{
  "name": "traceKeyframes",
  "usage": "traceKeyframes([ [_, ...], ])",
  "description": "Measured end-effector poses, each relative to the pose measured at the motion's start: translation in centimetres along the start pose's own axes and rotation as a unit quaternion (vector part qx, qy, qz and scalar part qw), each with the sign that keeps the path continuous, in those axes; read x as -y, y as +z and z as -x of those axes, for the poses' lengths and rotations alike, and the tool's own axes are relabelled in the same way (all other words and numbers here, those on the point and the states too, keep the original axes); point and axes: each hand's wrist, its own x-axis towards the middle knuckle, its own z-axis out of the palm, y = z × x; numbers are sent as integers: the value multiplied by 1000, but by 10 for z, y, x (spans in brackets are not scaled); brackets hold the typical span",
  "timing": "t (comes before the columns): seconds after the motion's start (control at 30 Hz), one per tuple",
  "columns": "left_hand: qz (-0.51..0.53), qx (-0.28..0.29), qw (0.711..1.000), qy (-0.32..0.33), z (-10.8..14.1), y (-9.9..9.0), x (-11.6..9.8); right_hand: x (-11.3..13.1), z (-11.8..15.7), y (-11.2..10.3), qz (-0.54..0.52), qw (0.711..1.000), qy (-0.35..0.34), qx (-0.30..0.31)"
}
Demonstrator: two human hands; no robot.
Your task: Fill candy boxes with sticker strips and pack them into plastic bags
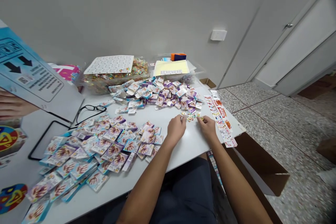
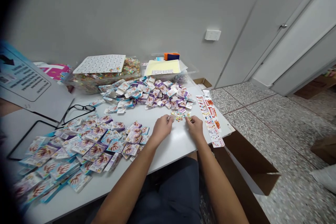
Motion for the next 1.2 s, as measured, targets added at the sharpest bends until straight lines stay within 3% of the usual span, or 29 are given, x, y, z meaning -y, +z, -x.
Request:
traceKeyframes([
  [0.1,71,71,995,5,16,10,14,4,6,-4,-28,999,17,11],
  [0.23,108,97,989,11,24,13,27,11,15,-10,-70,995,31,56],
  [0.5,3,-4,1000,17,30,17,30,15,41,-16,-170,980,74,64],
  [0.6,-7,-6,1000,29,31,25,30,21,51,-14,-224,969,94,53],
  [0.73,23,0,998,53,30,29,31,42,60,-12,-220,971,80,55],
  [0.83,79,18,994,71,31,28,34,62,59,-14,-164,985,22,42],
  [1.0,243,121,957,103,40,26,32,87,42,-15,-17,983,-170,63],
  [1.1,333,187,917,115,46,27,27,97,33,-21,26,971,-208,115],
  [1.2,379,224,890,117,48,25,25,104,27,-36,64,959,-199,189],
])
